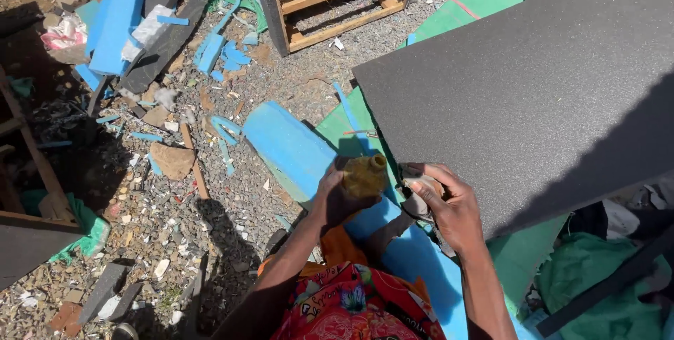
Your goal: Transferring glue between containers and applying it to foam pieces to bond them together.
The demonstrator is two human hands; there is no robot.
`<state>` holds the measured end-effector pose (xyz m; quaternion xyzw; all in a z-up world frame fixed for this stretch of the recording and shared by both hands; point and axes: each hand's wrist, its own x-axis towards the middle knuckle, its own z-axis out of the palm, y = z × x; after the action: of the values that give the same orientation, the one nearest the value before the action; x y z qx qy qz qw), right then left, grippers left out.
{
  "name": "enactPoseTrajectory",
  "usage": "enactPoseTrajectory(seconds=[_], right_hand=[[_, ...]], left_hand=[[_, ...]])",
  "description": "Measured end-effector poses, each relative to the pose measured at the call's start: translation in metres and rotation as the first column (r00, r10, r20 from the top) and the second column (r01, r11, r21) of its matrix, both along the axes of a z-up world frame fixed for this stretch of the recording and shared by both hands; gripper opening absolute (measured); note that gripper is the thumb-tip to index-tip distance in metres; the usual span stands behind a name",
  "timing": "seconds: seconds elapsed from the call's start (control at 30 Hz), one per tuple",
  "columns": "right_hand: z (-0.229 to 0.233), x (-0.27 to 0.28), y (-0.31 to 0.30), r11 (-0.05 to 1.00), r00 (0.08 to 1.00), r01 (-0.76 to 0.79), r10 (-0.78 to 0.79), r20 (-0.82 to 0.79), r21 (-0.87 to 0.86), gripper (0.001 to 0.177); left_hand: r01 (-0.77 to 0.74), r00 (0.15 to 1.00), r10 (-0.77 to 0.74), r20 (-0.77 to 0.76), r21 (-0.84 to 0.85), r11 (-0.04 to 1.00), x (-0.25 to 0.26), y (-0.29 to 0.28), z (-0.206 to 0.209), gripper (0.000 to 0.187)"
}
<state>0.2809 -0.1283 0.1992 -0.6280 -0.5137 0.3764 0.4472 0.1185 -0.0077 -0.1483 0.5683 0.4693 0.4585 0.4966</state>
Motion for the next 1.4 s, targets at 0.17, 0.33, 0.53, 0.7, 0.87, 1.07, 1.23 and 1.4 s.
enactPoseTrajectory(seconds=[0.17,0.33,0.53,0.7,0.87,1.07,1.23,1.4], right_hand=[[-0.014,0.01,0.025,0.97,0.97,-0.242,0.242,-0.014,0.012,0.028],[-0.019,-0.006,0.035,0.912,0.908,-0.405,0.41,0.088,-0.071,0.022],[0.0,-0.024,0.026,0.91,0.885,-0.416,0.406,0.23,-0.007,0.025],[-0.012,-0.022,0.02,0.944,0.917,-0.331,0.322,0.235,-0.001,0.026],[-0.021,-0.027,0.029,0.972,0.968,-0.224,0.231,0.097,-0.073,0.037],[-0.015,-0.047,0.032,0.923,0.911,-0.376,0.352,0.215,0.079,0.046],[0.009,-0.081,0.029,0.964,0.94,-0.266,0.258,0.222,0.009,0.03],[-0.024,-0.081,0.029,0.972,0.927,-0.231,0.203,0.316,0.053,0.026]], left_hand=[[-0.038,0.983,0.05,-0.176,0.07,0.997,-0.047,-0.086,0.193,0.079],[-0.054,0.929,0.013,-0.369,-0.101,0.993,-0.068,-0.114,0.238,0.082],[-0.074,0.892,0.03,-0.451,-0.082,0.994,-0.079,-0.12,0.228,0.086],[-0.034,0.88,0.002,-0.475,-0.058,0.998,-0.08,-0.106,0.219,0.087],[0.074,0.88,-0.153,-0.449,-0.189,0.979,-0.089,-0.089,0.244,0.079],[0.193,0.842,-0.266,-0.47,-0.198,0.961,-0.11,-0.069,0.232,0.112],[0.163,0.94,-0.125,-0.316,0.097,0.982,-0.119,-0.056,0.223,0.06],[0.146,0.916,-0.044,-0.4,0.23,0.962,-0.123,-0.056,0.215,0.065]])
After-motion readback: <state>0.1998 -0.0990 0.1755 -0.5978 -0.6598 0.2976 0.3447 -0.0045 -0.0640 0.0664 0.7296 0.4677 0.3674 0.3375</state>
